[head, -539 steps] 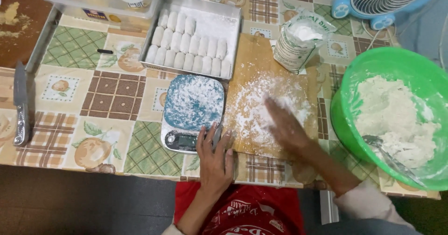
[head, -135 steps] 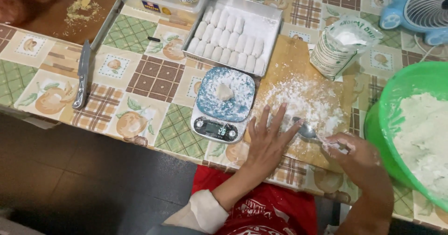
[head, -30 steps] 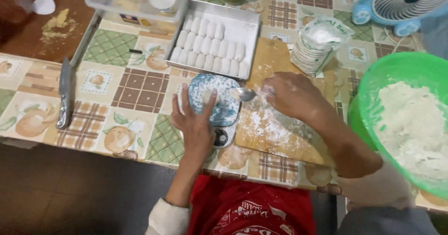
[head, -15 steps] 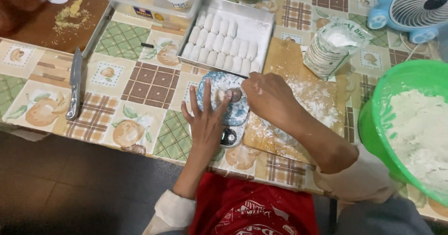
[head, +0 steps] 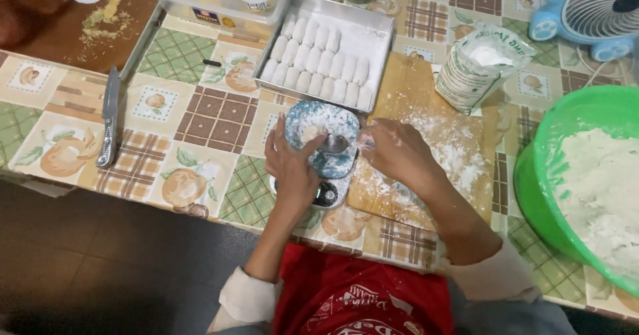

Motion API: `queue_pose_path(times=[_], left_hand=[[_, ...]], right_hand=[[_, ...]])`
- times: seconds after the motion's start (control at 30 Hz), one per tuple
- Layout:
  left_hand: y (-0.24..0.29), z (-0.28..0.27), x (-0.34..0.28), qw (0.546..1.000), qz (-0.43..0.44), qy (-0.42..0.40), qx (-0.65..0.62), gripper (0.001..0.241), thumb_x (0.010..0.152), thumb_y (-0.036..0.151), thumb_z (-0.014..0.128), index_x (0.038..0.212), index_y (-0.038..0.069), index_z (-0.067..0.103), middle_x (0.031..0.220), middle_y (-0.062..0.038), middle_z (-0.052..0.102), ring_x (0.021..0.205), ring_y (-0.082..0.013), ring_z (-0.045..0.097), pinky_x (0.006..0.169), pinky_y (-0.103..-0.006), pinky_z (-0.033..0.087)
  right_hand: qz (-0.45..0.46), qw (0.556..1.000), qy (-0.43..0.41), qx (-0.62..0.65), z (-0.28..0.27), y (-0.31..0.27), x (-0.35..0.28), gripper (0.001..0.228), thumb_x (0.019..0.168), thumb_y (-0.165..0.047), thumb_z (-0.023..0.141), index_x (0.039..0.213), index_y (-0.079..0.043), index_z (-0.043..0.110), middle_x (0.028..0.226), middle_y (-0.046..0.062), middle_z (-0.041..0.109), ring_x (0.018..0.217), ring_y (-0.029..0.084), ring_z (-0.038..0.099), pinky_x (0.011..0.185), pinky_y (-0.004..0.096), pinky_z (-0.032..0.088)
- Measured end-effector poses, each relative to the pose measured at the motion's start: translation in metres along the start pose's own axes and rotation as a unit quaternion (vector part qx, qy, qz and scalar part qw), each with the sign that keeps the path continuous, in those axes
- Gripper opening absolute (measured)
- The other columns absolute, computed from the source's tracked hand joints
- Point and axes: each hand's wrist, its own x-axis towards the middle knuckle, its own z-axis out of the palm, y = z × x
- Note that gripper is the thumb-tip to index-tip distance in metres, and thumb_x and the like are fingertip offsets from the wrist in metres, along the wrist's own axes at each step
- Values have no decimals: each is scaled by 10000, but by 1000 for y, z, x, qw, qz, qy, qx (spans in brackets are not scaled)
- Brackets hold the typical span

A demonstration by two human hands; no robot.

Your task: The person portions dough from a large bowl, weighs each piece on a digital scale, coats it with flour on a wooden board, and then places the finished pieces into a metal tray.

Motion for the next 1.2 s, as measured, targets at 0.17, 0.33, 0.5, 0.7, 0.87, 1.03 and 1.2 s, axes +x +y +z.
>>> queue_pose_path(times=[0.17, 0.33, 0.5, 0.7, 0.87, 1.03, 1.2], left_hand=[[-19, -18, -2, 990, 47, 130, -34, 668, 756, -184, 448, 1166, 262, 729, 1632, -185, 166, 1459, -502, 86, 1137, -656, 134], [-63, -6, -28, 969, 10, 239, -61, 730, 721, -65, 368, 1320, 247, 644, 1618, -123, 206, 1459, -393, 140, 1188, -581, 144], [-79, 7, -30, 966, 17, 253, -48, 659, 762, -77, 364, 1317, 173, 619, 1591, -140, 242, 1436, -378, 193, 1209, -560, 143], [-80, 8, -31, 969, 11, 239, -59, 679, 766, -107, 343, 1330, 154, 616, 1577, -129, 257, 1438, -374, 190, 1198, -563, 165], [-75, 4, -31, 969, 5, 238, -65, 688, 763, -127, 348, 1326, 157, 624, 1566, -132, 275, 1425, -394, 191, 1190, -574, 168], [-76, 4, -31, 970, 6, 233, -73, 694, 760, -130, 333, 1326, 153, 619, 1582, -119, 258, 1448, -376, 171, 1204, -563, 168], [-79, 7, -32, 969, 9, 236, -67, 707, 747, -130, 327, 1323, 156, 621, 1586, -114, 256, 1439, -374, 175, 1212, -560, 171]], right_hand=[[24, 998, 18, -46, 6, 25, -23, 250, 912, -186, 667, 1097, -81, 797, 1077, 231, 725, 952, 503, 735, 823, 601, 593], [39, 990, 138, -10, 19, 36, -50, 209, 951, -184, 615, 1111, -132, 740, 998, 190, 678, 945, 487, 715, 795, 612, 579], [57, 983, 165, 57, 29, 15, -60, 212, 960, -62, 615, 1134, -99, 731, 1005, 208, 676, 946, 458, 725, 828, 554, 585], [59, 979, 178, 82, 30, 1, -59, 220, 971, 6, 622, 1148, -65, 730, 999, 224, 673, 941, 433, 732, 825, 500, 602], [60, 979, 178, 72, 39, 7, -53, 209, 972, 7, 635, 1134, -73, 740, 974, 213, 665, 920, 415, 736, 795, 466, 606], [73, 981, 167, 60, 39, -2, -51, 210, 978, -3, 622, 1131, -72, 748, 958, 194, 666, 896, 373, 741, 793, 443, 612], [62, 983, 165, 57, 38, -5, -52, 198, 978, -1, 625, 1115, -64, 753, 986, 226, 666, 988, 422, 722, 821, 466, 612]])
